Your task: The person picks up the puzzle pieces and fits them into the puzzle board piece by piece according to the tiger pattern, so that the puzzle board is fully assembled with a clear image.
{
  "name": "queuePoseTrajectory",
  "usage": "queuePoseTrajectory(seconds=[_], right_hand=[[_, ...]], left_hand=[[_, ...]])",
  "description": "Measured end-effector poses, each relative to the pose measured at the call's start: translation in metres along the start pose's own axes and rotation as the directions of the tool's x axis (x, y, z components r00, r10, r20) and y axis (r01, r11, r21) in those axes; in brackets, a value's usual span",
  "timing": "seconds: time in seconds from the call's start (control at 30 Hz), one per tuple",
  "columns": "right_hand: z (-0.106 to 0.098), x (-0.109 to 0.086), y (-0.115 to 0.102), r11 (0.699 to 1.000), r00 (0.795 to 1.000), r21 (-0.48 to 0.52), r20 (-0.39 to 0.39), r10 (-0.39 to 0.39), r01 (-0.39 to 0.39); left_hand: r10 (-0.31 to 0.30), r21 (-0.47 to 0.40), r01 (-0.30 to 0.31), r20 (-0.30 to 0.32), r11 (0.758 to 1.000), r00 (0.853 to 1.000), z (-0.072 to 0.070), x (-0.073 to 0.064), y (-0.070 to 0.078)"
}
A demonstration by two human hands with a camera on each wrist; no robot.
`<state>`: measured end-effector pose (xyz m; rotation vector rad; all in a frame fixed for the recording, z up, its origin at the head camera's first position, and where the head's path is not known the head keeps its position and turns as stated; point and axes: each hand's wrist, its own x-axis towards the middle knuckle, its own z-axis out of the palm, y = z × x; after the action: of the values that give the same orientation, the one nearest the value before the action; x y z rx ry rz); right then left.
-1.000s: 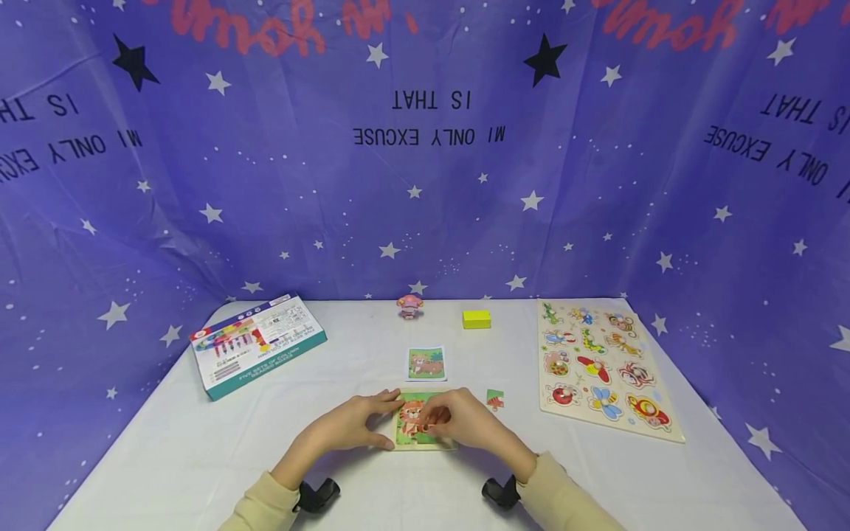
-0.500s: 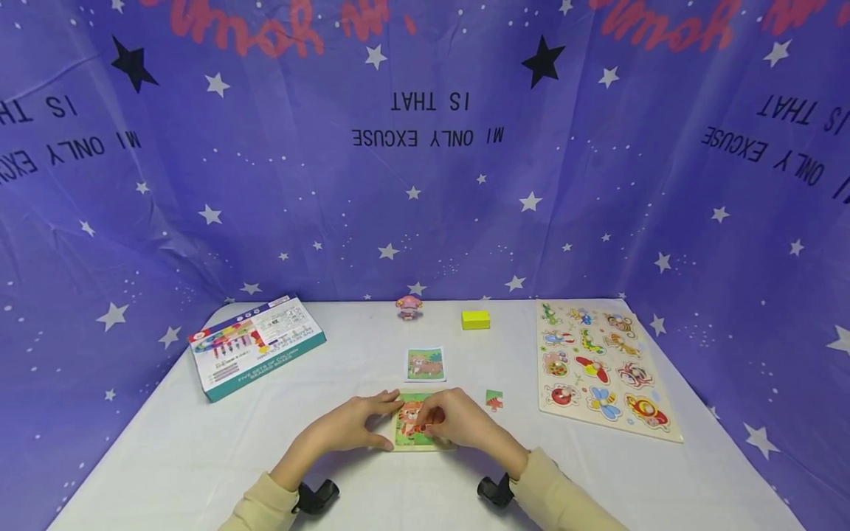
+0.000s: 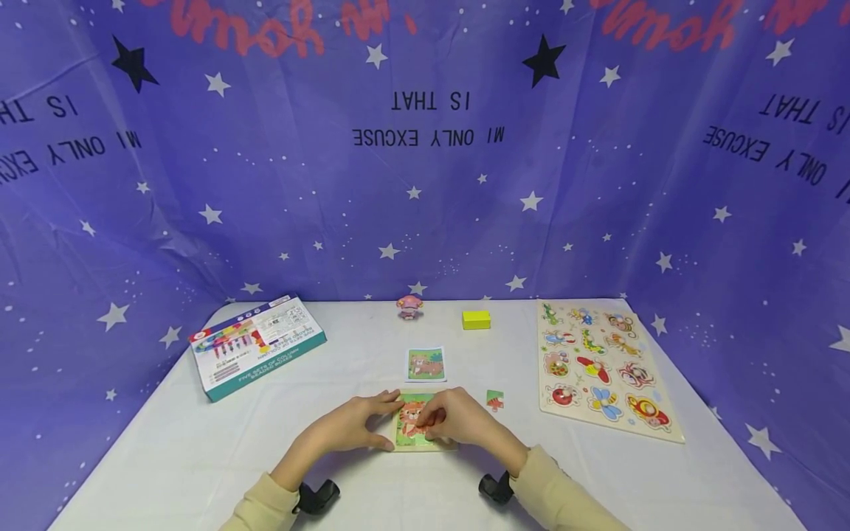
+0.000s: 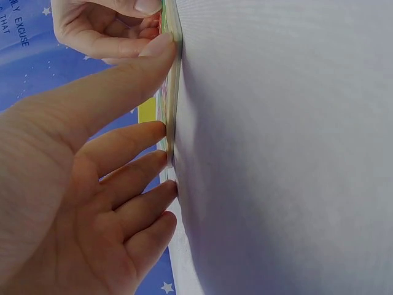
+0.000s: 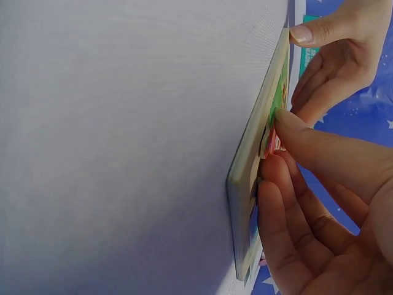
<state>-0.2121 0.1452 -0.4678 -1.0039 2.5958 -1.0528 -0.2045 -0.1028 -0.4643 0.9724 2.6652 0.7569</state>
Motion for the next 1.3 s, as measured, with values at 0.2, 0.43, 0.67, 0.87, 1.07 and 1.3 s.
queuePoseTrajectory(seconds=[0.2, 0.43, 0.67, 0.87, 1.07, 1.3], right_hand=[[0.001, 0.001, 0.0, 1.0, 1.0, -0.009, -0.001, 0.0, 0.0], [-0.001, 0.003, -0.003, 1.0, 1.0, -0.012, 0.023, -0.004, 0.004], [-0.001, 0.001, -0.008, 1.0, 1.0, -0.002, 0.024, 0.005, -0.005], [-0.001, -0.007, -0.006, 1.0, 0.999, 0.004, 0.042, -0.002, 0.002], [-0.007, -0.019, -0.002, 0.999, 0.999, 0.014, 0.034, -0.03, 0.03], [-0.023, -0.034, 0.009, 1.0, 1.0, -0.006, 0.002, -0.025, 0.025]], left_hand=[[-0.004, 0.005, 0.004, 0.001, 1.0, 1.0, 0.0, 0.0, 0.0], [0.0, 0.005, 0.0, -0.004, 1.0, 1.0, 0.0, 0.0, 0.001], [0.009, 0.013, -0.009, -0.007, 1.0, 1.0, 0.0, 0.0, 0.001], [0.009, 0.004, -0.009, 0.0, 1.0, 1.0, -0.001, -0.001, 0.001], [0.002, 0.005, -0.002, 0.004, 1.0, 1.0, 0.0, -0.001, 0.001], [-0.001, 0.002, 0.001, 0.006, 1.0, 1.0, 0.0, 0.0, 0.0]])
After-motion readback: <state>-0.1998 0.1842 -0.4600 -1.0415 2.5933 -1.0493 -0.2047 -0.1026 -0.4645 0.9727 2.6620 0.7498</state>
